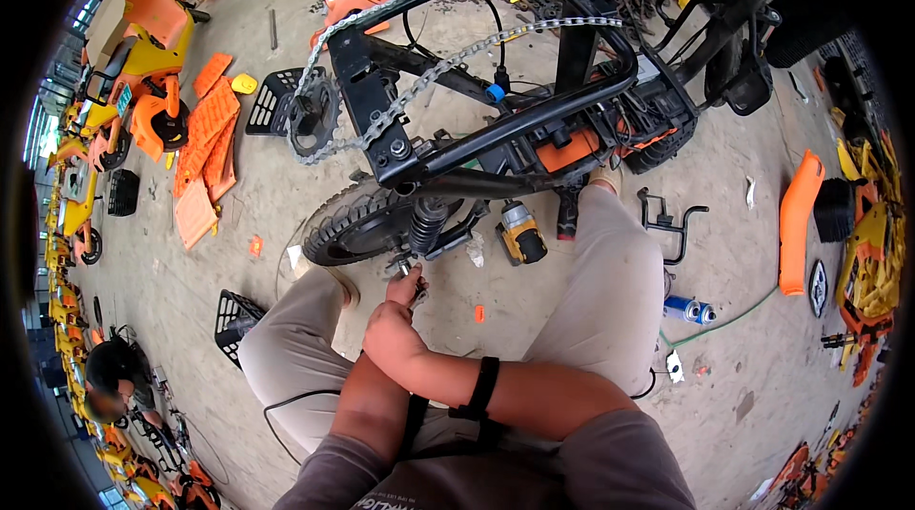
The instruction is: The person uses a socket wrench and a screwdriver to remove bolts and fasteners from the rear suspension and frame area of an electric scooter while sitting on the floor.
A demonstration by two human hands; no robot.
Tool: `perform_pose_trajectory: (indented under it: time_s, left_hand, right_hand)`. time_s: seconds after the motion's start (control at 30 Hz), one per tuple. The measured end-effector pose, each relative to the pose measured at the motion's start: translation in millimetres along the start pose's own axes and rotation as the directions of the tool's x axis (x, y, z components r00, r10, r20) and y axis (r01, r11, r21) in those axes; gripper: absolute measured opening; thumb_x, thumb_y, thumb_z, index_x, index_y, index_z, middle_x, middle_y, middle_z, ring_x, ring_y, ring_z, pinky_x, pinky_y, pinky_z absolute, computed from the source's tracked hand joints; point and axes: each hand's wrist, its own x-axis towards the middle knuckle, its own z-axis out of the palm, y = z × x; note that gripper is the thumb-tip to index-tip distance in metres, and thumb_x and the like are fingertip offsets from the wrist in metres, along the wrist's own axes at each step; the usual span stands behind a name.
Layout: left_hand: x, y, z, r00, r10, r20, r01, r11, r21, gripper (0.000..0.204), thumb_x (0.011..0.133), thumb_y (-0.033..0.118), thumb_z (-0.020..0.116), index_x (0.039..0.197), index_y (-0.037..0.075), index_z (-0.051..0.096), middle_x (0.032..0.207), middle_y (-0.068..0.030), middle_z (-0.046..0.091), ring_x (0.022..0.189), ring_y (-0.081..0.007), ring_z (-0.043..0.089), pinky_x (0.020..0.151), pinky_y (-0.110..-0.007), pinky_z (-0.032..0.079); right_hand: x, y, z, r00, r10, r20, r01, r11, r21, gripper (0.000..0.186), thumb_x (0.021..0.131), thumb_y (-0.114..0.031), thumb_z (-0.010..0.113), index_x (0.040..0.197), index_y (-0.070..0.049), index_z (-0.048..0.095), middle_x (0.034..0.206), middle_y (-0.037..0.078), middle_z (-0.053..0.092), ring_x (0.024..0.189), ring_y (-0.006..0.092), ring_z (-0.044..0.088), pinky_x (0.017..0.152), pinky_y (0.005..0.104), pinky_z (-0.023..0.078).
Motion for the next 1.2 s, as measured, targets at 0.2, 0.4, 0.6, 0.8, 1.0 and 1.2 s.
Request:
perform_pose_trajectory:
  time_s: [0.2,0.4,0.6,0.8,1.0,1.2]
  left_hand:
    - [-21,19,5,1.0,0.005,0.005,-0.006,0.998,0.061,0.028,0.088,0.029,0.06,0.086,0.002,0.052,0.067,-0.0045,0.055,0.056,-0.0152,0.053,0.051,-0.029,0.044]
    - [-20,18,14,0.999,-0.009,0.036,0.012,0.998,-0.061,0.026,0.089,0.029,0.058,0.088,0.004,0.049,0.065,-0.004,0.049,0.054,-0.0167,0.05,0.05,-0.032,0.044]
    - [-23,18,9,0.997,-0.011,0.082,0.019,0.995,-0.094,0.024,0.086,0.026,0.059,0.084,0.003,0.051,0.062,-0.0029,0.052,0.051,-0.0124,0.048,0.047,-0.03,0.041]
    - [-23,20,9,0.997,0.07,-0.037,-0.067,0.996,0.063,0.026,0.084,0.026,0.063,0.087,0.002,0.054,0.068,-0.0042,0.059,0.055,-0.0114,0.053,0.048,-0.028,0.041]
    - [-23,15,14,0.963,0.234,-0.134,-0.235,0.972,0.008,0.033,0.083,0.022,0.068,0.099,0.0,0.049,0.082,-0.0083,0.061,0.067,-0.0149,0.059,0.054,-0.029,0.046]
    - [-26,19,11,0.986,0.106,-0.127,-0.121,0.985,-0.12,0.035,0.085,0.023,0.066,0.108,0.003,0.049,0.099,-0.0067,0.059,0.087,-0.0176,0.062,0.075,-0.033,0.048]
  right_hand:
    - [3,61,22,0.955,0.224,0.197,-0.257,0.952,0.166,0.019,0.077,-0.015,0.055,0.088,-0.011,0.07,0.089,0.006,0.068,0.082,0.0208,0.063,0.068,0.0333,0.04]
    - [0,137,87,0.814,0.371,0.446,-0.486,0.856,0.174,0.023,0.082,-0.017,0.054,0.097,-0.015,0.071,0.098,0.004,0.068,0.092,0.0211,0.063,0.071,0.0375,0.043]
    - [12,32,51,0.956,0.262,0.133,-0.275,0.958,0.086,0.021,0.077,-0.014,0.055,0.092,-0.014,0.071,0.087,0.002,0.069,0.077,0.0221,0.062,0.061,0.0401,0.038]
    - [-4,17,-3,0.945,0.083,0.317,-0.101,0.994,0.042,0.022,0.078,-0.01,0.054,0.09,-0.014,0.071,0.086,0.0,0.069,0.077,0.0207,0.063,0.062,0.039,0.038]
    - [-31,76,-12,0.933,-0.041,0.357,-0.063,0.959,0.275,0.019,0.078,-0.015,0.057,0.089,-0.015,0.072,0.087,0.002,0.069,0.083,0.0191,0.065,0.071,0.0342,0.04]
    - [-48,80,7,0.868,-0.094,0.487,-0.079,0.943,0.323,0.018,0.077,-0.015,0.058,0.09,-0.013,0.071,0.09,0.004,0.069,0.083,0.0209,0.065,0.073,0.034,0.043]
